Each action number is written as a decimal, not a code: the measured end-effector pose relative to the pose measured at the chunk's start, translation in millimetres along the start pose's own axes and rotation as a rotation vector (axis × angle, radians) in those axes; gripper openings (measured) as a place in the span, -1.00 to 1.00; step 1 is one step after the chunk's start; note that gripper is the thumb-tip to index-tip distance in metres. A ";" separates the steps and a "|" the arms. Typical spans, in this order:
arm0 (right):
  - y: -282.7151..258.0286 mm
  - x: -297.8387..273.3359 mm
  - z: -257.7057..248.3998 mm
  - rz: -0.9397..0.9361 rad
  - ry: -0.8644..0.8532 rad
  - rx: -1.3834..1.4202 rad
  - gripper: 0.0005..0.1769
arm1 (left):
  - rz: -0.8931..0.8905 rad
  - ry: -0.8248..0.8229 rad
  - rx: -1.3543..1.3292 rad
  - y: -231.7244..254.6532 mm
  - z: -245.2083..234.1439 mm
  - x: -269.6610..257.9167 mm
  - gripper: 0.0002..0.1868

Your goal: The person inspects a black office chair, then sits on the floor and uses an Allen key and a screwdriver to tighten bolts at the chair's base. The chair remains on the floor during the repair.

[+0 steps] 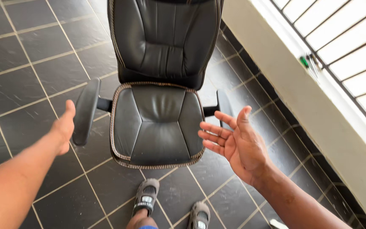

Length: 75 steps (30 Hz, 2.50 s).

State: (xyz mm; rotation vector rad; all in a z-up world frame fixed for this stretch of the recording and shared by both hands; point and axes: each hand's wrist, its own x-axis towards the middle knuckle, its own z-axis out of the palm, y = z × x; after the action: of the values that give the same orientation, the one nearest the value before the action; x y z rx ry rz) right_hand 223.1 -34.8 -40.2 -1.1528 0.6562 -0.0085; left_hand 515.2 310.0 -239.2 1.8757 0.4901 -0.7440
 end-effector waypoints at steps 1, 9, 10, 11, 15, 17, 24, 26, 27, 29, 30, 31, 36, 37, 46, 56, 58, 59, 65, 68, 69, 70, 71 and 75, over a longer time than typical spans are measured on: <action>4.6 0.1 5.0 -0.004 0.005 0.009 0.16 | -0.008 -0.023 -0.017 3.7 -1.3 1.3 0.17; 20.7 5.2 37.6 0.001 0.020 0.038 0.11 | -0.070 -0.088 0.010 19.6 12.3 -22.0 0.20; 21.0 6.2 39.0 -0.010 0.011 0.033 0.11 | -0.083 -0.080 0.014 17.7 11.7 -24.3 0.21; 22.1 5.9 39.6 -0.014 0.007 0.030 0.10 | -0.101 -0.076 0.023 14.9 11.8 -25.4 0.23; 22.6 2.1 41.0 -0.005 0.034 0.064 0.09 | -0.116 -0.083 0.084 5.5 16.6 -27.8 0.24; 20.5 -3.6 38.1 -0.009 0.032 0.035 0.09 | -0.121 -0.093 0.107 -1.7 19.4 -30.0 0.24; 14.8 -18.7 23.5 0.032 0.082 -0.004 0.07 | -0.134 -0.151 0.025 -31.6 22.2 -42.6 0.15; 14.4 -22.1 18.6 0.019 0.069 -0.001 0.06 | -0.141 -0.211 0.016 -41.4 23.0 -51.5 0.15; 15.7 -24.5 15.6 0.011 0.063 0.001 0.05 | -0.153 -0.211 0.001 -47.2 25.4 -56.9 0.15; 18.1 -27.7 10.4 0.023 0.054 0.016 0.04 | -0.172 -0.214 -0.031 -57.6 36.3 -68.3 0.15; 18.2 -28.7 7.8 0.026 0.049 0.023 0.04 | -0.184 -0.222 -0.061 -62.5 42.4 -74.8 0.15; 18.3 -30.1 5.1 0.036 0.047 0.018 0.03 | -0.194 -0.233 -0.090 -68.6 49.5 -81.9 0.16; 19.6 -43.8 -11.3 0.062 0.037 0.026 0.01 | -0.268 -0.276 -0.220 -102.6 97.2 -123.6 0.22; 18.6 -45.4 -14.7 0.066 0.045 0.017 0.00 | -0.286 -0.290 -0.243 -107.7 111.1 -132.5 0.22; 10.4 -55.8 -42.8 0.076 0.062 -0.096 -0.07 | -0.312 -0.498 -0.200 -78.7 180.4 -172.0 0.30; 17.1 -56.9 -50.9 0.032 -0.052 -0.105 -0.08 | 0.911 0.700 0.977 67.4 27.7 -148.0 0.23; 16.3 -58.8 -51.1 0.012 -0.088 -0.110 -0.07 | 0.847 0.808 0.957 85.4 -7.9 -163.8 0.21; 16.1 -59.8 -50.7 0.001 -0.109 -0.111 -0.07 | 0.774 0.826 0.900 88.3 -20.4 -172.7 0.21; 3.6 -77.1 -56.1 -0.050 -0.222 -0.125 -0.06 | 0.705 1.092 0.982 93.9 -42.0 -238.4 0.16; -3.2 -83.7 -58.6 -0.073 -0.262 -0.123 -0.04 | 0.392 0.644 0.446 96.1 -44.5 -266.5 0.19; -4.6 -85.5 -57.6 -0.077 -0.271 -0.109 -0.04 | 0.436 0.666 0.438 95.4 -40.4 -272.1 0.15; -5.0 -88.7 -56.3 -0.077 -0.265 -0.110 -0.04 | 0.479 0.688 0.429 93.0 -34.5 -276.4 0.11; -8.4 -90.6 -55.2 -0.086 -0.259 -0.119 -0.04 | 0.528 0.710 0.409 93.4 -30.7 -280.5 0.07; -18.5 -105.5 -32.8 -0.151 -0.297 -0.143 -0.03 | 0.492 0.665 0.044 94.7 -23.8 -287.8 0.08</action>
State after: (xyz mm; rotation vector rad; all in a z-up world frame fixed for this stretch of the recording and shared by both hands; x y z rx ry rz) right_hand 127.2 -35.3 17.6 -1.3081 0.3094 0.0815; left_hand 372.3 292.9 28.4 2.1486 0.3885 0.2115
